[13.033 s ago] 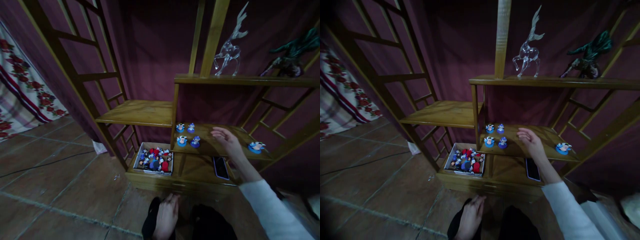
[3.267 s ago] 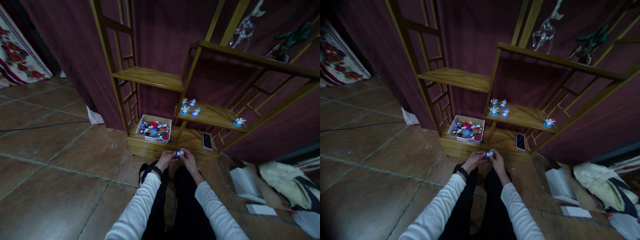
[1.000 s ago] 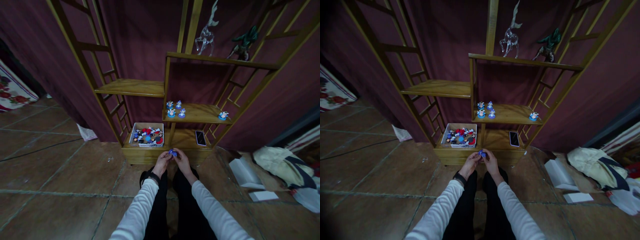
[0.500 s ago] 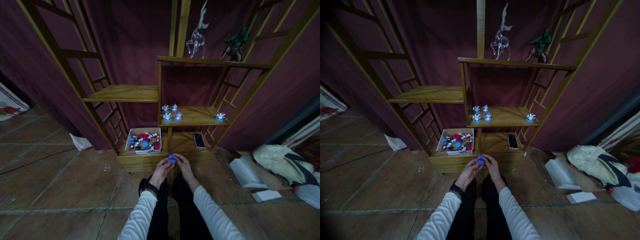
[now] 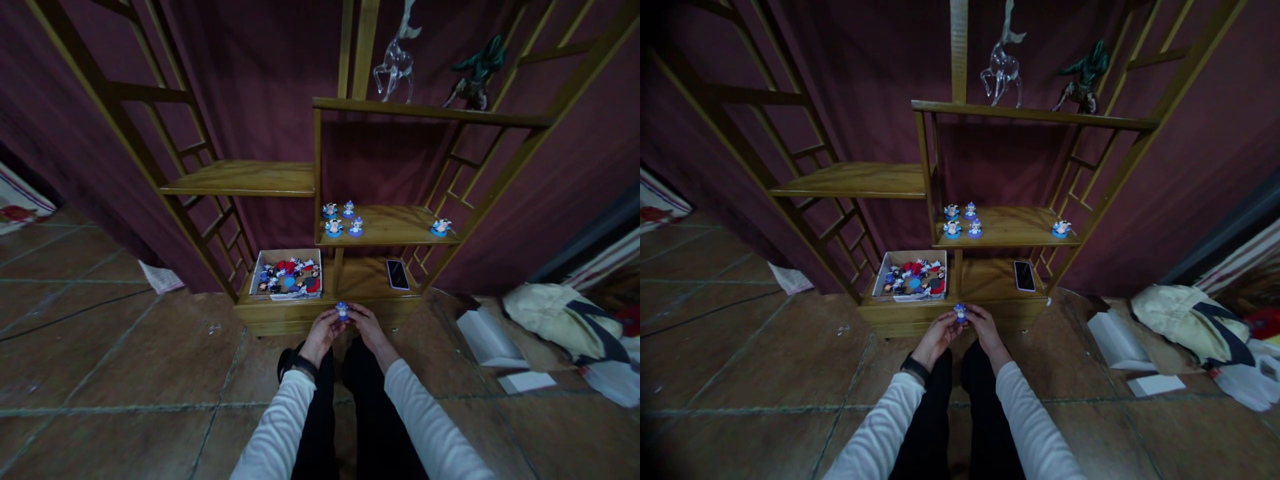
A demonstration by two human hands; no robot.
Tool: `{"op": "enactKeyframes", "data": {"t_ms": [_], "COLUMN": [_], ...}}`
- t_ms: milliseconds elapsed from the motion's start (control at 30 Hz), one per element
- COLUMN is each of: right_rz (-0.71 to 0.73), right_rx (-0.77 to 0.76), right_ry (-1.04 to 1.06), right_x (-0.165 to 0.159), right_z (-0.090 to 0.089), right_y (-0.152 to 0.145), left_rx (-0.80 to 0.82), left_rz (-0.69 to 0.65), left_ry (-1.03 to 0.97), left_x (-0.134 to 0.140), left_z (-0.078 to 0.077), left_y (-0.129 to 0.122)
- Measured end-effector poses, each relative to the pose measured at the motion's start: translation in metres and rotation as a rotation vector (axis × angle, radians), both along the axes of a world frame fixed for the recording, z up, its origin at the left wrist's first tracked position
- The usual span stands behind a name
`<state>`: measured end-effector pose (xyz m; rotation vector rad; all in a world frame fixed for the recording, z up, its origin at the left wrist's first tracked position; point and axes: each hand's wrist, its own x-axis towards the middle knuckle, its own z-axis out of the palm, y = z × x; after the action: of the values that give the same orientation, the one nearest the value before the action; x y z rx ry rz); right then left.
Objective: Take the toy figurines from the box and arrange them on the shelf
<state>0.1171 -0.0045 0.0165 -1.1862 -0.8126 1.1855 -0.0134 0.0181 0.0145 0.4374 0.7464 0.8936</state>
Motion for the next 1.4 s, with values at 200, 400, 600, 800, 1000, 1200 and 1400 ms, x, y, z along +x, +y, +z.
{"op": "enactKeyframes", "data": {"t_ms": [200,400,600,800,1000,1200,1400], "right_rz": [0.051,0.11,0.106,0.141,0.16,0.193,0.197], "right_rx": [0.015,-0.015,0.103,0.102,0.096,0.081,0.004], "right_ry": [0.03,0.052,0.05,0.014,-0.023,-0.077,-0.004], "right_x": [-0.004,-0.003,-0.004,-0.002,0.001,0.0,-0.002], "right_z": [0.0,0.003,0.003,0.007,0.012,0.016,0.015], "right_y": [-0.001,-0.002,-0.007,-0.014,-0.016,-0.018,-0.016], "left_rx": [-0.031,0.04,0.246,0.28,0.215,0.209,0.196], "left_rz": [0.037,0.096,0.129,0.071,-0.032,0.005,-0.042], "left_ry": [-0.009,0.006,-0.003,-0.033,-0.074,0.002,0.11], "left_x": [0.001,0.001,-0.004,-0.013,-0.024,-0.024,-0.021], "left_z": [-0.004,-0.005,0.008,0.018,0.017,0.017,0.018], "left_y": [0.003,0.0,-0.015,-0.022,-0.02,-0.017,-0.011]}}
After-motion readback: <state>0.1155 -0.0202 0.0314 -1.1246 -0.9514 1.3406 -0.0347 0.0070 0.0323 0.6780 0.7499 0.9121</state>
